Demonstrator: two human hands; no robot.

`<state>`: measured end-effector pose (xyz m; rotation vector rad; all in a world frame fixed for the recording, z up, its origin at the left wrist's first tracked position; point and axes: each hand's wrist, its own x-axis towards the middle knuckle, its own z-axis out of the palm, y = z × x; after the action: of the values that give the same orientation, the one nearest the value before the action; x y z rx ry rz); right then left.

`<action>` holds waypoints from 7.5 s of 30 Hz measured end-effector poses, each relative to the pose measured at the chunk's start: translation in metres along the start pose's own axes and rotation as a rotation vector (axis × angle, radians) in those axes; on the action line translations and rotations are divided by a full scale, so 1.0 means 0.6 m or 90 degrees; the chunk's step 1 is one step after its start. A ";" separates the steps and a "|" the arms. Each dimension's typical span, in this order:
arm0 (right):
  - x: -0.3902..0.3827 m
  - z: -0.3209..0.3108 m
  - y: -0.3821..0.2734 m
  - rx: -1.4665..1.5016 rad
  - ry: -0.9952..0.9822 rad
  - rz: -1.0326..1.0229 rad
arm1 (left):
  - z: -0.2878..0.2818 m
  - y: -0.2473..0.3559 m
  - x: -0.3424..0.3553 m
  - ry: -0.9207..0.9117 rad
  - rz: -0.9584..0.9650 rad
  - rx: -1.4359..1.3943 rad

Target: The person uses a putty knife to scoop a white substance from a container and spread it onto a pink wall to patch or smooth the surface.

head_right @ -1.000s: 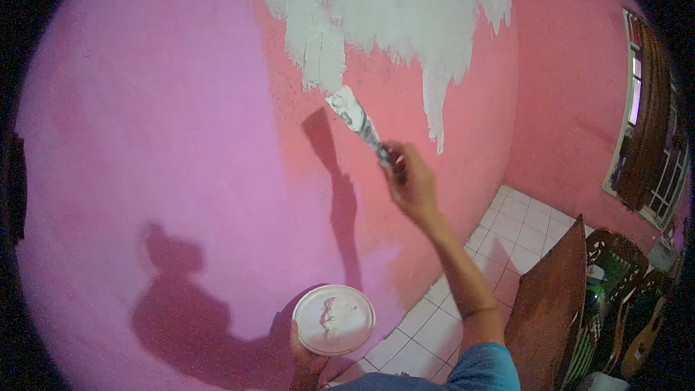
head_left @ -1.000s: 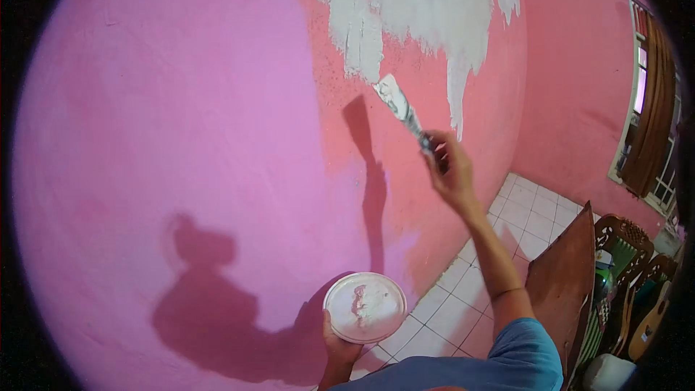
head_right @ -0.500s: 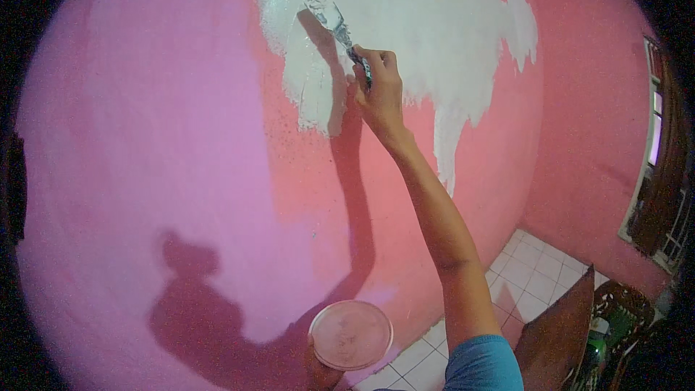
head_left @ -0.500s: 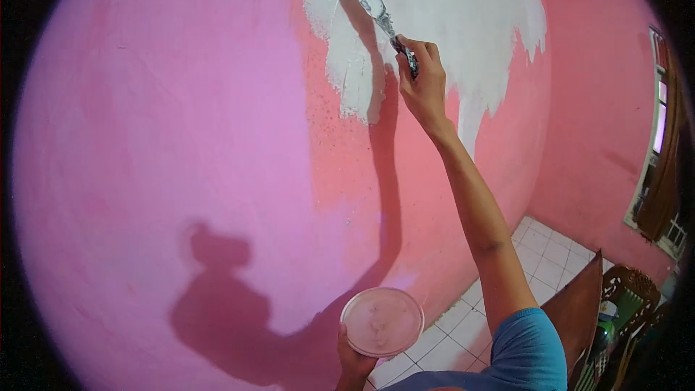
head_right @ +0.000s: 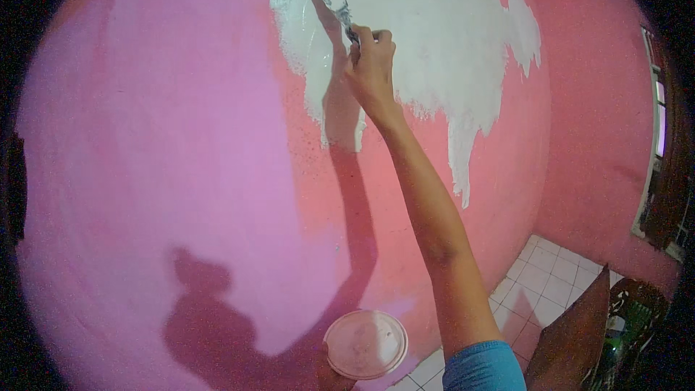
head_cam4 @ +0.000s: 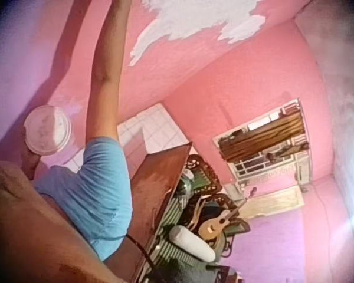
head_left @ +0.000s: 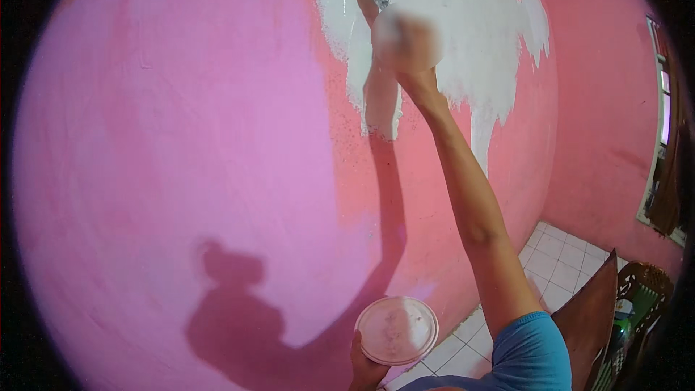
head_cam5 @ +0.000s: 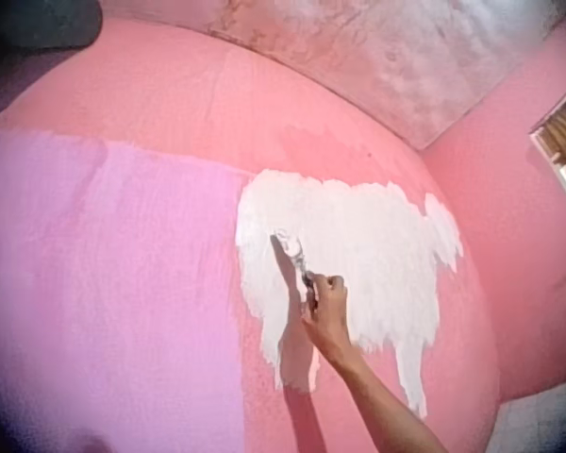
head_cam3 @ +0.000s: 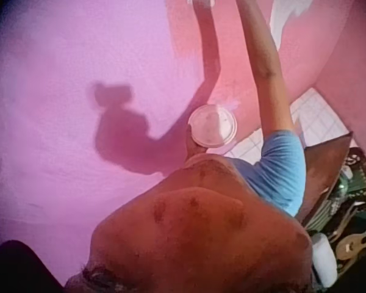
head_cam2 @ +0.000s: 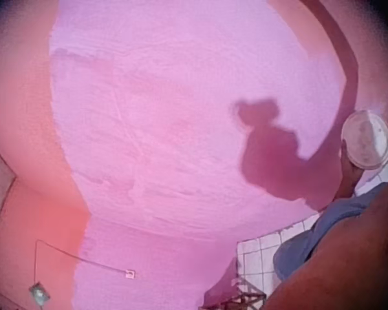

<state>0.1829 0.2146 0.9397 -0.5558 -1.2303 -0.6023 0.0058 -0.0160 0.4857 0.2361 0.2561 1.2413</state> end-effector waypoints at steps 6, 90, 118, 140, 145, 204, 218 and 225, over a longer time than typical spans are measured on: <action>-0.096 0.057 -0.131 -0.082 0.010 -0.009 | -0.046 0.110 -0.091 0.010 -0.024 0.008; -0.416 0.057 0.145 -0.025 -0.010 0.014 | -0.202 0.029 0.164 0.071 -0.039 0.088; -0.224 -0.084 0.218 0.039 -0.083 0.097 | 0.050 -0.142 0.121 0.126 0.031 0.070; -0.245 -0.244 0.320 0.071 -0.096 -0.004 | 0.119 -0.317 0.181 0.106 0.075 0.047; -0.449 -0.294 0.347 0.097 -0.216 0.155 | 0.044 -0.304 0.241 0.128 0.054 0.029; -0.423 -0.344 0.366 0.013 -0.132 0.126 | 0.086 -0.374 0.165 0.078 0.122 0.042; -0.295 -0.261 0.378 0.049 -0.070 0.037 | 0.092 -0.375 0.201 0.106 0.202 0.124; -0.437 -0.396 0.396 0.029 -0.136 0.171 | 0.111 -0.361 0.200 0.090 0.136 0.016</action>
<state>0.4526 0.2558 0.6126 -0.7465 -1.3378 -0.2928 0.2579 0.0290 0.4731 0.2019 0.3764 1.4689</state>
